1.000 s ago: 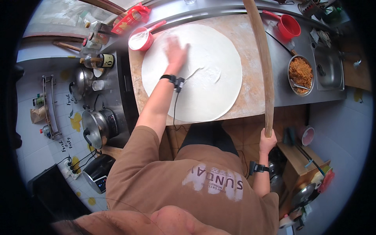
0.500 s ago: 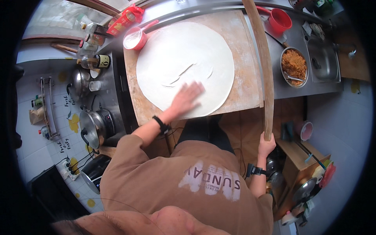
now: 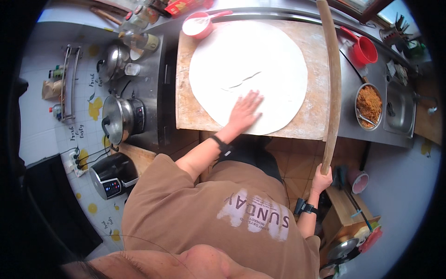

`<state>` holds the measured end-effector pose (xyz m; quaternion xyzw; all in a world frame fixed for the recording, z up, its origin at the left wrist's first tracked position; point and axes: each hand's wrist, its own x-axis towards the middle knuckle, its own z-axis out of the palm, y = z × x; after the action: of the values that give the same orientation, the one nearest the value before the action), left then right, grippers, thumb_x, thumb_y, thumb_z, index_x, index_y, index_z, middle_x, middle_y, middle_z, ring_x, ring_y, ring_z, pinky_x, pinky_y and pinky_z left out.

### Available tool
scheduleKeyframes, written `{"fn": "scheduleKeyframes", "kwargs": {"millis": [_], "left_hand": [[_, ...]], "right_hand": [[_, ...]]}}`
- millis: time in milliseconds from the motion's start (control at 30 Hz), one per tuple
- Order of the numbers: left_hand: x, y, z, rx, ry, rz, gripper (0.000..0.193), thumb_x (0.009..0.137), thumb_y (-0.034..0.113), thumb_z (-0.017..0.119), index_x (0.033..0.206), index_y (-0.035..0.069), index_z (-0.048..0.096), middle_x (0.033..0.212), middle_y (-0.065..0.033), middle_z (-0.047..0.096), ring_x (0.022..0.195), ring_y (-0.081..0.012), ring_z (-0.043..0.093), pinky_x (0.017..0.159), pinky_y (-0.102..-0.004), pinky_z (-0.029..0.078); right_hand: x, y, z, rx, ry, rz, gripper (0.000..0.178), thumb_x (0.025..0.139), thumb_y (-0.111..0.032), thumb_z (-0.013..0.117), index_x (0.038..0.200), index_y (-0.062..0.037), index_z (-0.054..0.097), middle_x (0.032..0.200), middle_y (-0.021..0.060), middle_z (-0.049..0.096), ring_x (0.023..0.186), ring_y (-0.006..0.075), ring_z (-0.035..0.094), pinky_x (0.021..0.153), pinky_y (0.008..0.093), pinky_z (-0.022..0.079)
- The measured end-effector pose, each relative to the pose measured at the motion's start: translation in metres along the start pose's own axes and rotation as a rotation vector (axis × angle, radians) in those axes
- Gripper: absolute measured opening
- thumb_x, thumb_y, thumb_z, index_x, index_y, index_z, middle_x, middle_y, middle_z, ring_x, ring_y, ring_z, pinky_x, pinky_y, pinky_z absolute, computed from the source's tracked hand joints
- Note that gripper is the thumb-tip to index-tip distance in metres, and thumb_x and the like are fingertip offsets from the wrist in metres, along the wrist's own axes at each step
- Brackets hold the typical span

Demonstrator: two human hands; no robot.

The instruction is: The person rolls out dough into a large circle, cuts it into strips, and then into small squares. They place the squares on a bamboo mat, add filling from a bowl, and fold the dough to form dumplings.

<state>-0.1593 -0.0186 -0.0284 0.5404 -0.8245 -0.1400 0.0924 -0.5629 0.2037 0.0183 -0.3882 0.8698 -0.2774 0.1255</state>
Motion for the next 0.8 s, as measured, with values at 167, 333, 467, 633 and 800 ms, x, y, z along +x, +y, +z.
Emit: {"fn": "scheduleKeyframes", "kwargs": {"millis": [167, 333, 467, 633, 800], "left_hand": [[-0.039, -0.100, -0.041, 0.130, -0.021, -0.380, 0.087, 0.118, 0.056, 0.051, 0.188, 0.015, 0.018, 0.196, -0.0080, 0.016, 0.181, -0.0274, 0.011, 0.146, -0.0566, 0.006], [0.058, -0.211, -0.067, 0.119, 0.255, -0.636, 0.086, 0.120, 0.055, 0.047, 0.185, 0.005, 0.022, 0.195, -0.0138, 0.018, 0.181, -0.0292, 0.013, 0.146, -0.0570, 0.004], [0.075, -0.170, -0.044, 0.077, 0.214, -0.398, 0.090, 0.118, 0.060, 0.048, 0.186, 0.007, 0.021, 0.196, -0.0131, 0.015, 0.181, -0.0301, 0.012, 0.146, -0.0576, 0.005], [0.008, -0.046, -0.014, 0.035, 0.127, -0.269, 0.088, 0.115, 0.048, 0.059, 0.186, 0.011, 0.023, 0.195, -0.0108, 0.020, 0.180, -0.0315, 0.018, 0.145, -0.0602, 0.013], [0.020, 0.008, 0.000, -0.096, 0.089, 0.030, 0.083, 0.113, 0.046, 0.061, 0.183, 0.010, 0.032, 0.192, -0.0117, 0.028, 0.179, -0.0298, 0.022, 0.144, -0.0606, 0.015]], "right_hand": [[0.011, -0.014, 0.016, -0.038, -0.074, -0.070, 0.026, 0.098, -0.030, 0.086, 0.101, -0.0067, 0.078, 0.088, 0.0228, 0.077, 0.083, 0.0460, 0.077, 0.075, 0.0517, 0.059], [0.029, -0.039, 0.035, 0.006, -0.169, -0.167, 0.024, 0.096, -0.029, 0.088, 0.100, -0.0076, 0.077, 0.088, 0.0217, 0.077, 0.085, 0.0471, 0.077, 0.075, 0.0519, 0.059], [0.048, -0.058, 0.043, -0.036, -0.190, -0.232, 0.024, 0.095, -0.028, 0.089, 0.097, -0.0080, 0.076, 0.086, 0.0216, 0.075, 0.083, 0.0466, 0.076, 0.073, 0.0511, 0.058], [0.062, -0.066, 0.047, -0.086, -0.183, -0.308, 0.026, 0.091, -0.032, 0.090, 0.096, -0.0105, 0.076, 0.084, 0.0196, 0.075, 0.080, 0.0462, 0.076, 0.071, 0.0516, 0.059], [0.058, -0.067, 0.050, -0.080, -0.171, -0.346, 0.026, 0.091, -0.032, 0.091, 0.097, -0.0114, 0.076, 0.082, 0.0196, 0.074, 0.079, 0.0465, 0.075, 0.070, 0.0526, 0.058]]}}
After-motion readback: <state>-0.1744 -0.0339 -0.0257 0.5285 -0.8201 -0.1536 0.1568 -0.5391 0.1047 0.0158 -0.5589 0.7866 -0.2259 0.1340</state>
